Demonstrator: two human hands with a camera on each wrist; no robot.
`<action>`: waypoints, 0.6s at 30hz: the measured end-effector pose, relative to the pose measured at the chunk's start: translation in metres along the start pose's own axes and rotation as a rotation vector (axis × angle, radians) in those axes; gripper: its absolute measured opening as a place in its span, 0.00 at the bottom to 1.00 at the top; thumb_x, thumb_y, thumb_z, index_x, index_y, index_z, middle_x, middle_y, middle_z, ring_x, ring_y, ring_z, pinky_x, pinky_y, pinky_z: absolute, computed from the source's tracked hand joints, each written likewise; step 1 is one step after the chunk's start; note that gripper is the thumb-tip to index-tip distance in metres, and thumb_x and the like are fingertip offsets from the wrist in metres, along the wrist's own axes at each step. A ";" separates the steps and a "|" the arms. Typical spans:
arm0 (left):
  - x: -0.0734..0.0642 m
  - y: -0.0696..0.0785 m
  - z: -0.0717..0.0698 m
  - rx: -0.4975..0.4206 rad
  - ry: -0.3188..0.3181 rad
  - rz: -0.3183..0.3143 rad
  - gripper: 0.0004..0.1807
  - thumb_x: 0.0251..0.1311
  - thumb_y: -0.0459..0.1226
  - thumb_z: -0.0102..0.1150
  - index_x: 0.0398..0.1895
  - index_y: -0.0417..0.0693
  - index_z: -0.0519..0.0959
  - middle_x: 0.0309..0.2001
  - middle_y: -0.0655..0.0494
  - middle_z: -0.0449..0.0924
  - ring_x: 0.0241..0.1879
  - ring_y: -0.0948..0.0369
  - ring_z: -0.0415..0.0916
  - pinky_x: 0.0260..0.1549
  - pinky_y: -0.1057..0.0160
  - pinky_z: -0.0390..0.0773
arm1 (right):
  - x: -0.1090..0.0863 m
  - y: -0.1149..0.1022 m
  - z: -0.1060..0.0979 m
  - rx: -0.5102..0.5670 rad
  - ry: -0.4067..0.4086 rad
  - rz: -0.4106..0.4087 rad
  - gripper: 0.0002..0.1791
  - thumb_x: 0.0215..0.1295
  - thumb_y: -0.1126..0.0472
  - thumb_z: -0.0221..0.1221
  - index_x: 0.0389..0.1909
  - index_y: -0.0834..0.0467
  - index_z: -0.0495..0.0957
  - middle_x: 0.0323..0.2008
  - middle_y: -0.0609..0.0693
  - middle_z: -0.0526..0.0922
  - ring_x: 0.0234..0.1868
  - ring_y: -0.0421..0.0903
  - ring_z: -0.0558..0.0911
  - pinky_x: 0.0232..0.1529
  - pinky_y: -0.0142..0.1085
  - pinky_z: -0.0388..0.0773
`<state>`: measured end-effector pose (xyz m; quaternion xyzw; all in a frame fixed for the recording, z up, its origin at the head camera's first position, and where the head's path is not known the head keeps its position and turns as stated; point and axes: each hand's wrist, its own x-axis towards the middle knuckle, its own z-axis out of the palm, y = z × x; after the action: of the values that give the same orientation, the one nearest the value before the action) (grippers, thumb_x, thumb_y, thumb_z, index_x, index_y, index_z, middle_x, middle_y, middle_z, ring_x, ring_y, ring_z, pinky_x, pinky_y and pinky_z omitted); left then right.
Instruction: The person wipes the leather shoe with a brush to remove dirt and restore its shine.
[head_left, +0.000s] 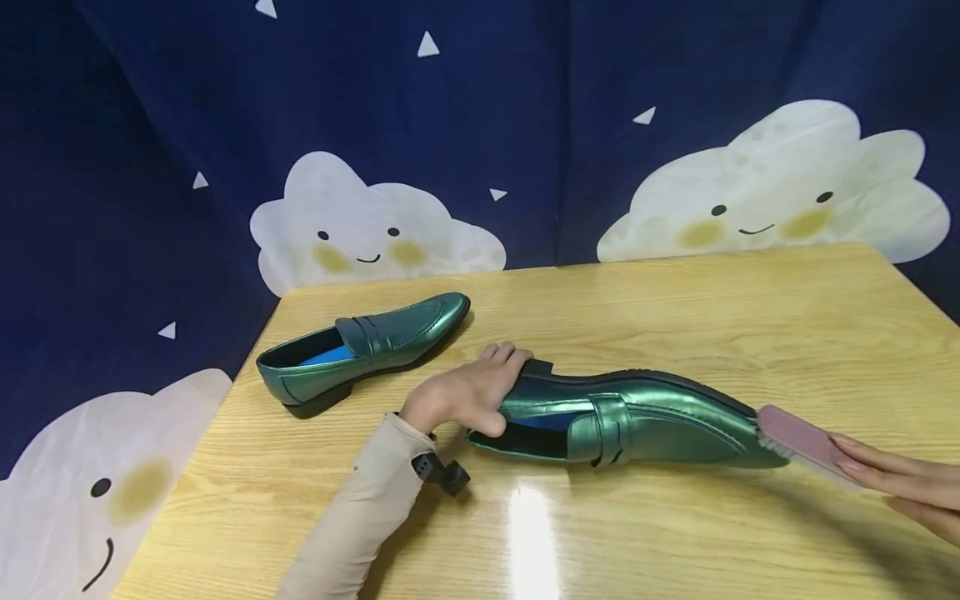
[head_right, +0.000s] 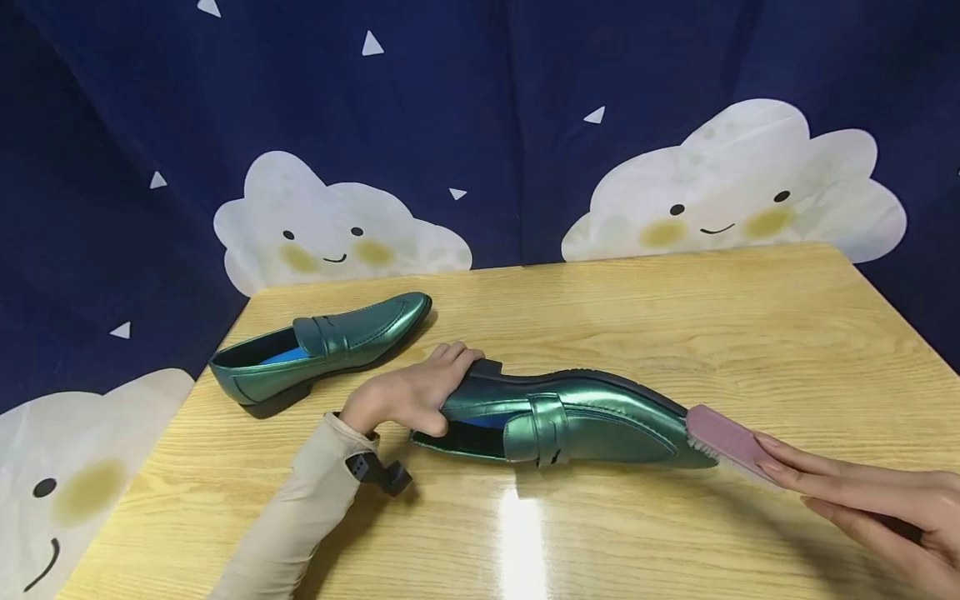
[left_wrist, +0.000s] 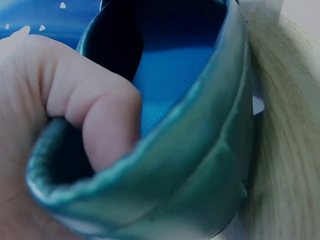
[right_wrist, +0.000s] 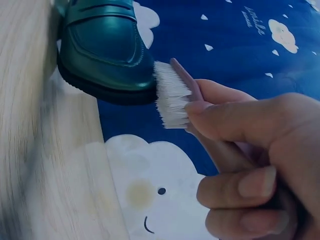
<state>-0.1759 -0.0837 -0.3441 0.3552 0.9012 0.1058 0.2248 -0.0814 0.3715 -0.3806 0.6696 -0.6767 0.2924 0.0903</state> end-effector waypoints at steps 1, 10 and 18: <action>0.001 0.000 -0.001 -0.001 -0.004 -0.003 0.51 0.40 0.26 0.50 0.75 0.42 0.46 0.67 0.46 0.52 0.64 0.52 0.51 0.47 0.59 0.63 | 0.000 -0.002 0.002 -0.012 0.030 -0.002 0.24 0.76 0.68 0.28 0.66 0.81 0.50 0.74 0.64 0.43 0.76 0.47 0.44 0.68 0.26 0.46; -0.001 0.000 -0.005 0.016 -0.008 -0.015 0.50 0.43 0.26 0.52 0.75 0.42 0.46 0.66 0.46 0.53 0.62 0.52 0.52 0.45 0.59 0.65 | 0.022 -0.010 -0.016 -0.112 -0.032 0.224 0.23 0.77 0.65 0.33 0.66 0.74 0.62 0.72 0.64 0.55 0.74 0.41 0.53 0.65 0.24 0.52; 0.000 0.002 0.000 0.014 0.000 0.026 0.51 0.41 0.25 0.51 0.75 0.42 0.46 0.62 0.46 0.54 0.57 0.53 0.52 0.40 0.59 0.65 | 0.088 -0.014 -0.018 -0.375 -0.043 0.584 0.30 0.56 0.68 0.65 0.62 0.50 0.76 0.63 0.45 0.73 0.47 0.30 0.78 0.38 0.13 0.68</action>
<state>-0.1746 -0.0819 -0.3433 0.3685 0.8972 0.1024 0.2208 -0.0803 0.3065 -0.3173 0.4256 -0.8834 0.1620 0.1102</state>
